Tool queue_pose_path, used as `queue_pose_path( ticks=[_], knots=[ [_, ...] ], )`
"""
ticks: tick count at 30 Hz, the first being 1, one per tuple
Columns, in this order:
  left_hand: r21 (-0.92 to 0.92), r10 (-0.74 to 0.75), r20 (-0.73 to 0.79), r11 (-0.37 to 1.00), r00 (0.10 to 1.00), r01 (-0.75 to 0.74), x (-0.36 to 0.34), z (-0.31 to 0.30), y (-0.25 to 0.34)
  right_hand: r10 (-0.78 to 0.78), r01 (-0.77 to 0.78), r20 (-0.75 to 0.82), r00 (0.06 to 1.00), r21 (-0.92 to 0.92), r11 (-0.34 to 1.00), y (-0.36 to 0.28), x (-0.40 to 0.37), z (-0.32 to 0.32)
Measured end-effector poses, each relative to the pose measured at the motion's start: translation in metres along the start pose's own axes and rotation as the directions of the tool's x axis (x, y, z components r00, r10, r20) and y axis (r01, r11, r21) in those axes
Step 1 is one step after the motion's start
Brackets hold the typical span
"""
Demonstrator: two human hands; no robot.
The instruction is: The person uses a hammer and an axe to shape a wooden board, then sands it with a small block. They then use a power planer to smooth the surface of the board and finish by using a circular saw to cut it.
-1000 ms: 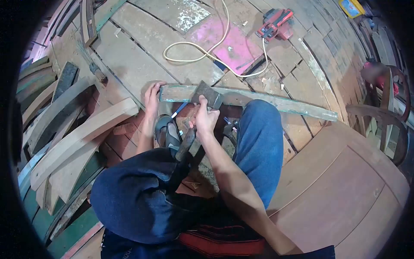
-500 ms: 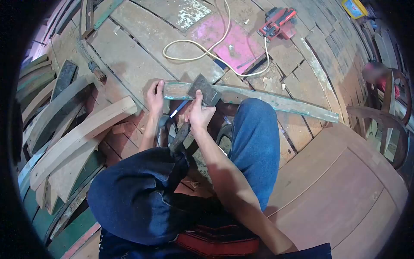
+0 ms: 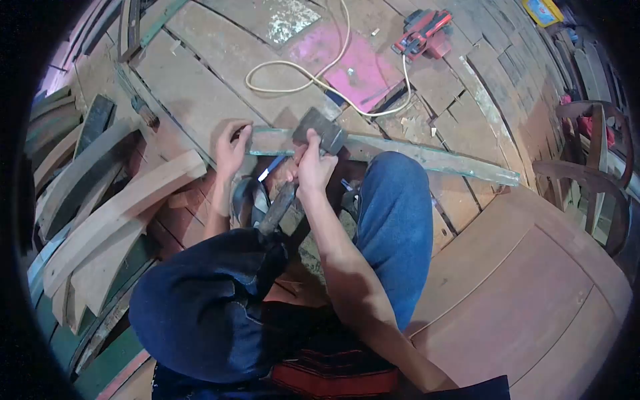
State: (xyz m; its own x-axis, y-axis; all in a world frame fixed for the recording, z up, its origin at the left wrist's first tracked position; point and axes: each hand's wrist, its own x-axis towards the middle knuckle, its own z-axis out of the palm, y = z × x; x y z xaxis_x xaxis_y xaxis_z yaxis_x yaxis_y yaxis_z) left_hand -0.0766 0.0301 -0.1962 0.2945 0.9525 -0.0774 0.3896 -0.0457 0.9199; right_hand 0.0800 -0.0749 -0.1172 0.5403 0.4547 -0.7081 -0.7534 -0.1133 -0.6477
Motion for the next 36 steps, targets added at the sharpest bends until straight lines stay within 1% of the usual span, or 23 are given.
queue_pose_path(
  ticks=[2, 3, 5, 7, 9, 10, 12, 14, 15, 18, 22, 28, 29, 30, 32, 33, 35, 36],
  knots=[
    [0.228, 0.024, 0.056, 0.973, 0.998, -0.036, -0.006, 0.002, 0.013, 0.014, -0.011, -0.053, 0.999, 0.069, 0.998, -0.011, 0.009, -0.001],
    [0.334, 0.035, 0.064, 0.941, 0.997, -0.054, -0.011, 0.005, 0.023, -0.002, 0.009, -0.071, 0.997, 0.102, 0.995, -0.019, 0.007, 0.002],
    [0.533, 0.065, 0.093, 0.840, 0.994, -0.105, -0.019, 0.015, 0.042, -0.018, 0.024, -0.066, 0.998, 0.098, 0.995, -0.027, 0.009, 0.001],
    [0.529, -0.016, 0.069, 0.849, 0.997, -0.024, -0.019, 0.021, 0.042, -0.038, 0.046, -0.068, 0.997, 0.118, 0.992, -0.027, 0.012, -0.002],
    [0.536, -0.091, 0.062, 0.843, 0.994, 0.043, -0.016, 0.023, 0.043, -0.035, 0.038, -0.063, 0.997, 0.048, 0.998, -0.027, 0.010, -0.001],
    [0.524, -0.123, 0.076, 0.849, 0.990, 0.065, -0.014, 0.023, 0.043, -0.033, 0.033, -0.062, 0.998, 0.011, 0.999, -0.026, 0.009, -0.001],
    [0.503, -0.187, 0.101, 0.857, 0.977, 0.112, -0.012, 0.021, 0.045, -0.030, 0.030, -0.065, 0.997, 0.001, 1.000, -0.022, 0.009, -0.002],
    [0.481, -0.193, 0.112, 0.869, 0.975, 0.117, -0.011, 0.019, 0.045, -0.032, 0.032, -0.067, 0.997, 0.002, 0.999, -0.022, 0.008, -0.001],
    [0.482, -0.199, 0.111, 0.868, 0.974, 0.122, -0.010, 0.019, 0.044, -0.024, 0.028, -0.079, 0.997, 0.046, 0.999, -0.023, 0.009, -0.001],
    [0.477, -0.200, 0.126, 0.871, 0.972, 0.117, -0.008, 0.017, 0.036, -0.037, 0.041, -0.076, 0.996, 0.054, 0.998, -0.025, 0.009, -0.002],
    [0.465, -0.180, 0.153, 0.881, 0.972, 0.090, -0.006, 0.015, 0.028, -0.018, 0.023, -0.109, 0.994, 0.045, 0.999, -0.028, 0.011, -0.002],
    [0.492, -0.257, 0.120, 0.854, 0.959, 0.167, -0.008, 0.019, 0.050, -0.021, 0.025, -0.108, 0.994, 0.042, 0.999, -0.026, 0.014, -0.001],
    [0.486, -0.262, 0.135, 0.858, 0.956, 0.167, -0.008, 0.017, 0.049, -0.027, 0.031, -0.102, 0.994, 0.035, 0.999, -0.026, 0.014, 0.000],
    [0.440, -0.240, 0.164, 0.886, 0.957, 0.147, -0.007, 0.015, 0.044, -0.034, 0.037, -0.096, 0.995, 0.028, 0.999, -0.026, 0.014, 0.001],
    [0.343, -0.192, 0.218, 0.933, 0.957, 0.109, -0.004, 0.007, 0.026, 0.015, -0.015, -0.063, 0.998, 0.000, 1.000, -0.027, 0.013, -0.001],
    [0.311, -0.136, 0.250, 0.949, 0.959, 0.053, -0.002, 0.002, 0.021, 0.040, -0.041, -0.045, 0.998, -0.013, 0.999, -0.028, 0.011, -0.003],
    [0.064, -0.240, 0.175, 0.971, 0.955, 0.232, 0.000, -0.003, 0.010, 0.105, -0.105, -0.003, 0.994, -0.057, 0.993, -0.027, 0.004, -0.008],
    [-0.068, -0.297, 0.147, 0.949, 0.943, 0.309, 0.001, -0.004, 0.009, 0.139, -0.137, 0.016, 0.990, -0.082, 0.987, -0.024, 0.000, -0.013]
  ],
)
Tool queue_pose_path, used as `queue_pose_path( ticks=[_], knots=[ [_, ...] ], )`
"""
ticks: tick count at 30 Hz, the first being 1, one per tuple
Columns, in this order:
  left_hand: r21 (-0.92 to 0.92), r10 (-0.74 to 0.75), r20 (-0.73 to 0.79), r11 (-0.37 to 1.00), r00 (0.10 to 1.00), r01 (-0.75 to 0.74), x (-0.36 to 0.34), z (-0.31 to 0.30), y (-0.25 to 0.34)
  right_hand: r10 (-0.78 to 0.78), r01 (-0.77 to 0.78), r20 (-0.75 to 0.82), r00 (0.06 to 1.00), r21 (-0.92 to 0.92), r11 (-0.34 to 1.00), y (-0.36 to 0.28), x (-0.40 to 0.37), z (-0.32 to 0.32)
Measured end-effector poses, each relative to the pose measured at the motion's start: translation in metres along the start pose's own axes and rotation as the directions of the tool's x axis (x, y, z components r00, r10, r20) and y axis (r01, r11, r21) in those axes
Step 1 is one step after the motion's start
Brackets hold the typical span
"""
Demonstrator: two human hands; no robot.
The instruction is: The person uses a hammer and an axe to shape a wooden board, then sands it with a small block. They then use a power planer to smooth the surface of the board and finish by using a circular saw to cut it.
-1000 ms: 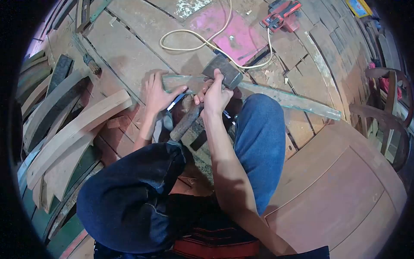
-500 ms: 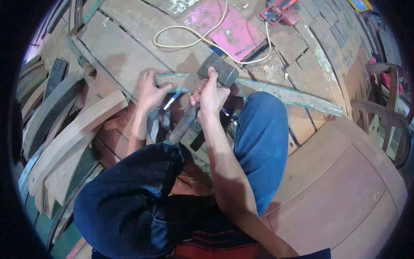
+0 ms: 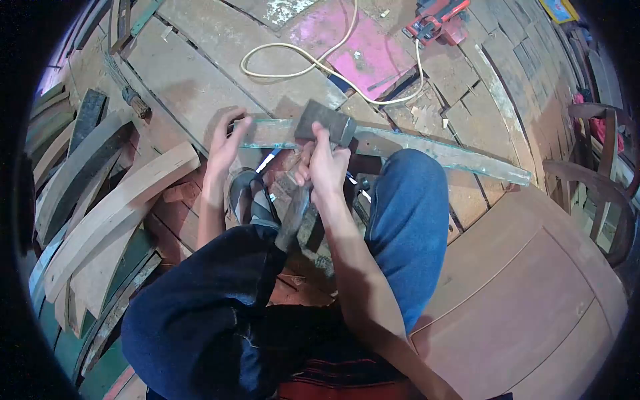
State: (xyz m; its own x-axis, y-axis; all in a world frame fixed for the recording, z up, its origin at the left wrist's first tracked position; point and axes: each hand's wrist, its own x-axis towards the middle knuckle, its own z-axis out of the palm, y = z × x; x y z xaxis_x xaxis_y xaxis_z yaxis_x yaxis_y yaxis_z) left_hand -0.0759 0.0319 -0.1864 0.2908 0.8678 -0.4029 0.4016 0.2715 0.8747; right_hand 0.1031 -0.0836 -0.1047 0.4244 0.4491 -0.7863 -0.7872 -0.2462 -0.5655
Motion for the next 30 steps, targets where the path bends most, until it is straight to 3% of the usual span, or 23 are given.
queue_pose_path(
  ticks=[1, 4, 8, 16, 20, 22, 26, 30],
  knots=[
    [-0.012, 0.011, -0.039, 1.000, 0.999, -0.012, 0.000, 0.000, -0.001, -0.004, 0.009, 0.048, 0.999, -0.097, 0.995, 0.006, -0.003, -0.006],
    [-0.227, -0.006, -0.049, 0.974, 0.999, -0.005, -0.011, -0.003, 0.004, 0.038, -0.035, 0.020, 0.999, -0.136, 0.990, 0.020, -0.009, -0.010],
    [-0.352, -0.015, 0.053, 0.935, 0.999, 0.033, -0.009, 0.003, -0.017, -0.041, 0.045, 0.036, 0.999, -0.101, 0.994, 0.037, 0.000, -0.008],
    [-0.240, 0.014, -0.014, 0.971, 1.000, -0.017, -0.011, 0.001, -0.023, -0.056, 0.059, 0.046, 0.997, -0.078, 0.995, 0.036, 0.005, 0.014],
    [-0.229, 0.025, -0.185, 0.971, 0.982, -0.068, -0.016, -0.008, -0.040, -0.041, 0.050, 0.057, 0.998, -0.175, 0.983, 0.023, 0.004, -0.003],
    [-0.268, 0.060, -0.105, 0.960, 0.993, -0.086, -0.022, -0.021, -0.045, -0.040, 0.041, 0.010, 0.999, -0.153, 0.987, 0.018, 0.001, -0.005],
    [-0.242, 0.082, -0.142, 0.963, 0.986, -0.115, -0.031, -0.008, -0.044, -0.023, 0.025, 0.019, 1.000, -0.124, 0.992, 0.026, 0.007, -0.003],
    [-0.214, 0.110, -0.159, 0.966, 0.981, -0.143, -0.035, -0.007, -0.040, -0.191, 0.198, 0.066, 0.979, -0.132, 0.971, 0.038, 0.013, 0.014]
  ],
)
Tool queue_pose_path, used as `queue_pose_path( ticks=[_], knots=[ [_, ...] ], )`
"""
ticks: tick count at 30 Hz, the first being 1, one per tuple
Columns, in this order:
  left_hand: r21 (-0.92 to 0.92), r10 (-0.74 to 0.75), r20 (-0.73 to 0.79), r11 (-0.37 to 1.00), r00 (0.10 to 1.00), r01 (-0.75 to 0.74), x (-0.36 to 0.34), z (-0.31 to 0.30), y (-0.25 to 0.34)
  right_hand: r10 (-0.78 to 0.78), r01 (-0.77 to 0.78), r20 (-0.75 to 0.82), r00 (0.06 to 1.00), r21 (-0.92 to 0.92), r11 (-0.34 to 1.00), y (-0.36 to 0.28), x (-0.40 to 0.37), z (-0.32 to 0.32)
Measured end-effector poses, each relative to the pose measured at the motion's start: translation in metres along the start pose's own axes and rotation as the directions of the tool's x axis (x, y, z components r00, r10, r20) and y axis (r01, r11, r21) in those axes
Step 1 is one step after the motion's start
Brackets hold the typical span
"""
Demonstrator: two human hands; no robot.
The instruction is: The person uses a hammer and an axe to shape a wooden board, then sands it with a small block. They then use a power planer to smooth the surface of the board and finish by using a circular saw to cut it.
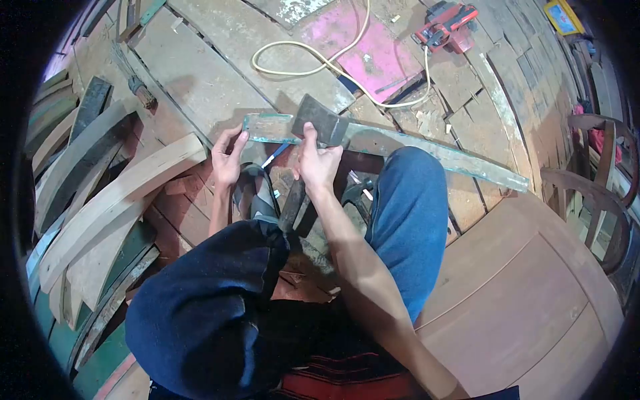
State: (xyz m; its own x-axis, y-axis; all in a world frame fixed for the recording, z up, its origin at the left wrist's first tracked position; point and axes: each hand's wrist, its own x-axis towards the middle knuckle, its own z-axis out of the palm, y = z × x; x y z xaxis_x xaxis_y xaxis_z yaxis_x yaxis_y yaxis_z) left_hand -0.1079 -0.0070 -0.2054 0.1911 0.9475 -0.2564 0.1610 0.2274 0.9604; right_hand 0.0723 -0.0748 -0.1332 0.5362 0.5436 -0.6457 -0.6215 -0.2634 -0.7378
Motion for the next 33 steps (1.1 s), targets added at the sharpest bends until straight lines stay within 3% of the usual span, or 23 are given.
queue_pose_path(
  ticks=[8, 10, 14, 17, 21, 26, 29, 32, 33],
  knots=[
    [0.105, 0.041, 0.047, 0.993, 0.998, -0.045, 0.000, -0.007, 0.012, 0.121, -0.120, -0.032, 0.992, 0.016, 0.993, -0.007, -0.011, -0.014],
    [0.057, 0.010, 0.035, 0.998, 0.999, -0.012, -0.001, -0.003, 0.014, 0.139, -0.137, -0.071, 0.988, 0.033, 0.990, -0.004, -0.013, -0.012],
    [0.047, -0.020, 0.033, 0.999, 0.999, 0.018, 0.001, -0.007, 0.012, 0.049, -0.048, -0.013, 0.999, 0.039, 0.998, 0.005, -0.004, 0.003],
    [0.047, -0.026, 0.039, 0.999, 0.999, 0.024, 0.000, -0.005, 0.018, 0.066, -0.065, -0.013, 0.998, 0.056, 0.996, 0.001, -0.001, 0.005],
    [0.044, 0.022, 0.084, 0.999, 0.996, -0.026, 0.003, -0.012, 0.006, 0.171, -0.170, -0.005, 0.985, 0.042, 0.984, -0.009, -0.005, -0.005],
    [0.010, -0.043, 0.066, 0.999, 0.997, 0.042, 0.003, -0.009, 0.009, 0.278, -0.278, 0.005, 0.961, 0.054, 0.959, -0.024, -0.001, -0.031],
    [0.012, -0.052, 0.052, 0.999, 0.997, 0.052, 0.004, -0.006, 0.011, 0.220, -0.218, 0.039, 0.975, -0.051, 0.975, -0.025, 0.001, -0.031],
    [0.019, -0.029, 0.055, 0.999, 0.998, 0.028, 0.006, -0.007, 0.002, 0.220, -0.218, 0.040, 0.975, -0.033, 0.975, -0.022, 0.001, -0.020],
    [0.030, -0.025, 0.053, 0.999, 0.998, 0.023, 0.004, -0.007, 0.003, 0.147, -0.145, 0.051, 0.988, -0.044, 0.988, -0.018, 0.001, -0.015]
  ],
)
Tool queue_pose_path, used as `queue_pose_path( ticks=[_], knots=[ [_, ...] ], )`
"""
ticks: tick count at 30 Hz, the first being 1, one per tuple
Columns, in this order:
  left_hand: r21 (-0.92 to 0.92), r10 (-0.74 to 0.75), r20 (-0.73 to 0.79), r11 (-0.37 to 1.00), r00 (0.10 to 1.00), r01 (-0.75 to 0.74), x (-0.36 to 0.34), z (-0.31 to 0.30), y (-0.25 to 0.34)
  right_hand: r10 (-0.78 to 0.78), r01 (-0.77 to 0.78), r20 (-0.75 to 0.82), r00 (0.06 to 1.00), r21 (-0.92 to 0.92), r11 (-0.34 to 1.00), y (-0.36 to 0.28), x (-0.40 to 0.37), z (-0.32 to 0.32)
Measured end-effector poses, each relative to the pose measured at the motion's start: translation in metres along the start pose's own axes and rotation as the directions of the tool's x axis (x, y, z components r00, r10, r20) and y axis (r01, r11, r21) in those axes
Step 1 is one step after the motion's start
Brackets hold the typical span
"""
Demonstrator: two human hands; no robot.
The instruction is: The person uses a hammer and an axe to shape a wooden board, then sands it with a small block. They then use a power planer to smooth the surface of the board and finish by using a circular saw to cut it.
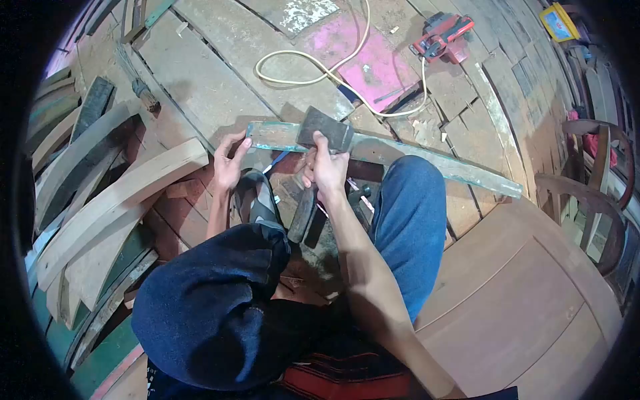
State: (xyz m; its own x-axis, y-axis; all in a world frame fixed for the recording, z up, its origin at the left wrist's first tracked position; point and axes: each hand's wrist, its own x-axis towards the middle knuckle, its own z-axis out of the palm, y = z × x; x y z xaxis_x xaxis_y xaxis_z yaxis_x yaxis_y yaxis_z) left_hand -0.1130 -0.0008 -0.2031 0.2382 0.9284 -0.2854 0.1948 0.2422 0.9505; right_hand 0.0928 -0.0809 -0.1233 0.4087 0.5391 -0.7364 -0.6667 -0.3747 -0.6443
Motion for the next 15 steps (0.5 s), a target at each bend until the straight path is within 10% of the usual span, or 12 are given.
queue_pose_path(
  ticks=[15],
  knots=[
    [0.025, 0.055, 0.022, 0.998, 0.998, -0.056, 0.002, -0.005, -0.005, 0.036, -0.034, 0.029, 0.999, -0.071, 0.997, -0.010, 0.001, -0.015]
  ],
)
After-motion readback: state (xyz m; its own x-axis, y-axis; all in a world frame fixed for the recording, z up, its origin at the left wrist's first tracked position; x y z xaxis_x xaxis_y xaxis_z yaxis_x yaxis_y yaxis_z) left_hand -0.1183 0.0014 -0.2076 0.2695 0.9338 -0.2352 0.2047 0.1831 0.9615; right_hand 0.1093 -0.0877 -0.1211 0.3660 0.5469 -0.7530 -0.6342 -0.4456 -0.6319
